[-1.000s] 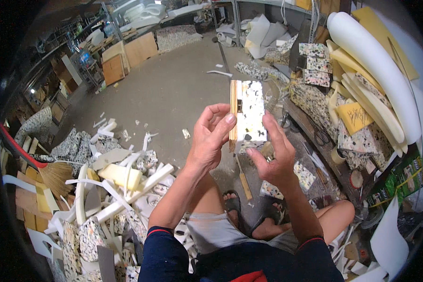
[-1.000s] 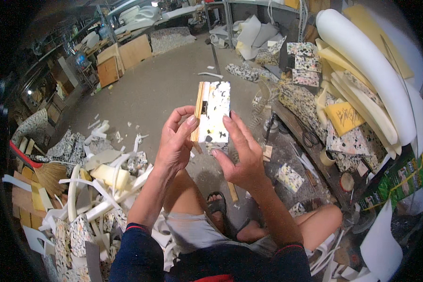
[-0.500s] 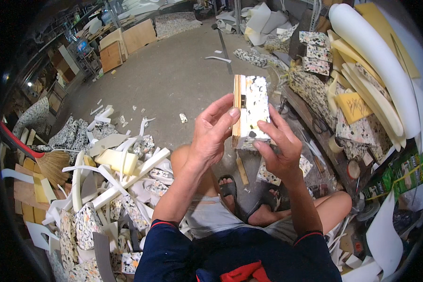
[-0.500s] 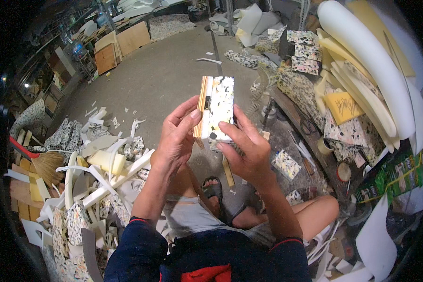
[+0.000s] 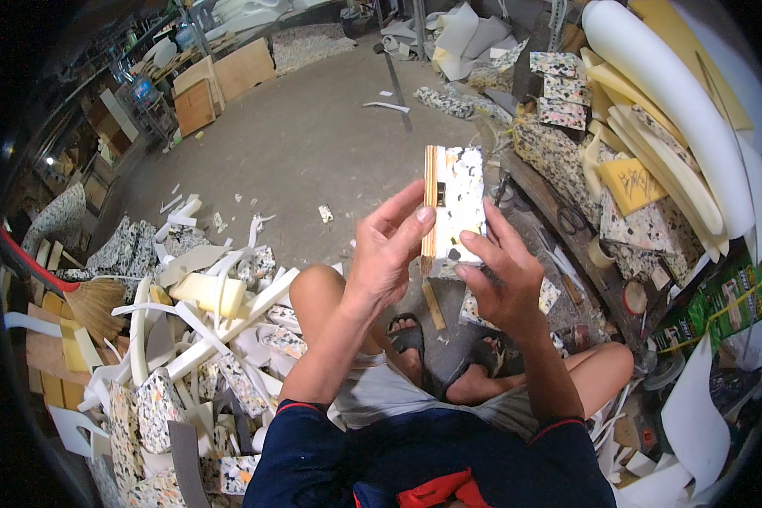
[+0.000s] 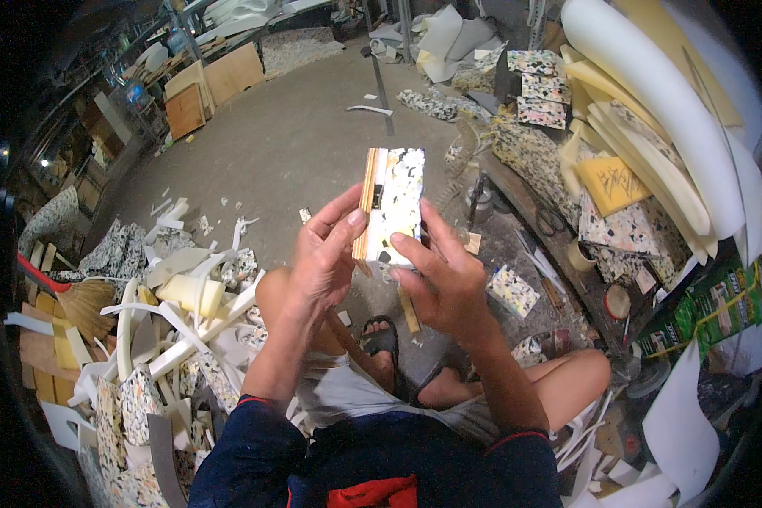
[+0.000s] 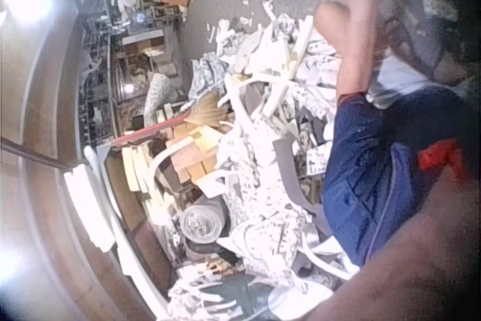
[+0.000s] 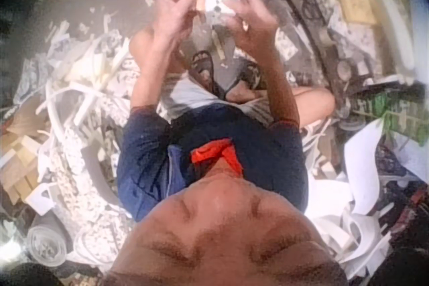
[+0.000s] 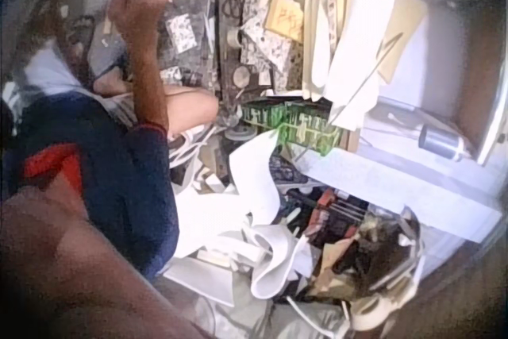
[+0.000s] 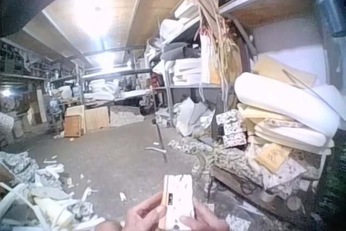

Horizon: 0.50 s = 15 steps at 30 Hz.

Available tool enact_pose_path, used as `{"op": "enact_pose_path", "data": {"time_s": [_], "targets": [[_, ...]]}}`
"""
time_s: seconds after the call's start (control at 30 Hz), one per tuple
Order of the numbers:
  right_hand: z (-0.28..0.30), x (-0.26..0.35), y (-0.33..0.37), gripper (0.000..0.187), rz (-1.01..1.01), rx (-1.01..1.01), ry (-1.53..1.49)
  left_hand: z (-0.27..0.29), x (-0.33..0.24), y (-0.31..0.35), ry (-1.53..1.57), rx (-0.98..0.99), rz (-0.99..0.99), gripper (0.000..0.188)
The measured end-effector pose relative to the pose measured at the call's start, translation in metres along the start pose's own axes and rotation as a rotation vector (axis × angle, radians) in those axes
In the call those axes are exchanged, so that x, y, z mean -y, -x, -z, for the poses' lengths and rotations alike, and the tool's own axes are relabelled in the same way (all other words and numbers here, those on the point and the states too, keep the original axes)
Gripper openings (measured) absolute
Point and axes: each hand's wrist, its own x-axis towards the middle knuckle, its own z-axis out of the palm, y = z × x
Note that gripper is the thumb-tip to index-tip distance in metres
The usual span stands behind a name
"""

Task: The person sits on the floor and assembles small composite blocks by marking, cutting, and gluing patterned and white foam pieces onto wooden boards. They use a pen, knife, and glue gun to join the pieces, then inspect the finished blocks.

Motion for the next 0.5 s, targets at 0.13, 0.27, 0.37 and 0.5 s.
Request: {"op": "enact_pose_path", "data": {"time_s": [0.13, 0.27, 0.37, 0.5], "targets": [[0.006, 0.004, 0.007, 0.043, 0.027, 0.046, 0.041, 0.002, 0.01, 0.007, -0.059, 0.012, -0.072, 0.058], [0.015, 0.008, 0.014, 0.057, -0.047, -0.047, -0.063, 0.007, 0.024, 0.017, 0.019, 0.102, -0.137, 0.069], [0.016, 0.012, 0.019, 0.06, -0.408, -0.192, -0.329, 0.011, 0.037, 0.031, 0.015, 0.166, -0.087, 0.072], [0.018, 0.01, 0.016, 0.061, -0.462, -0.228, -0.251, 0.015, 0.053, 0.04, -0.016, 0.277, -0.177, 0.078]]}}
